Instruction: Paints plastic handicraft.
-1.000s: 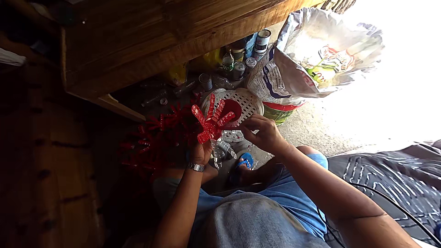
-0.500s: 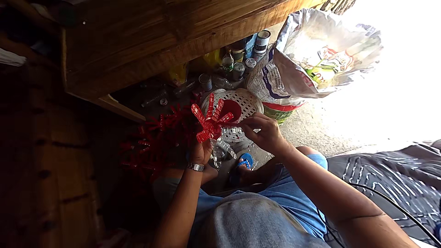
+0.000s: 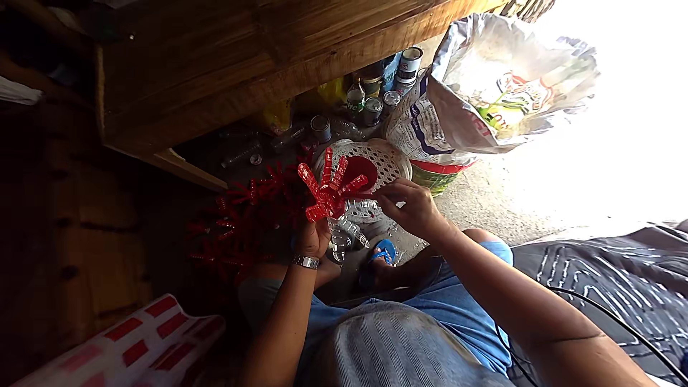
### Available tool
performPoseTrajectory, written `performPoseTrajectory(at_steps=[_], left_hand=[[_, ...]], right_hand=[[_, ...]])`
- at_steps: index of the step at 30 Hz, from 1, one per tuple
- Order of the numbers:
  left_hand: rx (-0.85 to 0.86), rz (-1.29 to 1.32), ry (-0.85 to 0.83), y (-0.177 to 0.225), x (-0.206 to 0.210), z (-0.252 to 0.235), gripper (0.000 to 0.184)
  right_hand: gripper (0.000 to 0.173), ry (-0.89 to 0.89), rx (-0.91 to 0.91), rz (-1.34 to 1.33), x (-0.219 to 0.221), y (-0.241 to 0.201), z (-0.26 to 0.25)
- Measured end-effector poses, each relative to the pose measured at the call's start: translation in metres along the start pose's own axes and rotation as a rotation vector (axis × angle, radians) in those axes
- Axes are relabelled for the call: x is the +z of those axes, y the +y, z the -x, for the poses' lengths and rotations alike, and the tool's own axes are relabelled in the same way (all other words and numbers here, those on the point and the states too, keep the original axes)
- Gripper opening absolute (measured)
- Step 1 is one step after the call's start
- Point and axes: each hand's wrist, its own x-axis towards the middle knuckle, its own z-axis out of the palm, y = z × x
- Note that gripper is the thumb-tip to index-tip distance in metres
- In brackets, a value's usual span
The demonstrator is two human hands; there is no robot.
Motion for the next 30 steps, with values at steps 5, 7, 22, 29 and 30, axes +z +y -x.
performPoseTrajectory(at_steps=[5, 7, 22, 29, 30], left_hand=[[-0.014, 0.002, 0.024, -0.001, 0.0, 0.002, 0.023], [-0.004, 0.003, 0.018, -0.001, -0.001, 0.001, 0.026], [-0.029, 0.001, 0.031, 0.0, 0.001, 0.0, 0.025], [-0.029, 0.011, 0.04, -0.001, 0.001, 0.0, 0.024], [-0.027, 0.014, 0.037, -0.001, 0.001, 0.0, 0.025]], right_hand=[[0.015, 0.032, -0.026, 0.019, -0.003, -0.003, 0.0], [0.016, 0.037, -0.047, 0.049, -0.001, -0.002, -0.004], [0.014, -0.002, -0.08, 0.091, 0.002, 0.0, -0.006], [0.013, -0.013, -0.072, 0.061, -0.006, -0.003, 0.001], [0.013, -0.003, -0.067, 0.059, -0.007, -0.004, -0.001]])
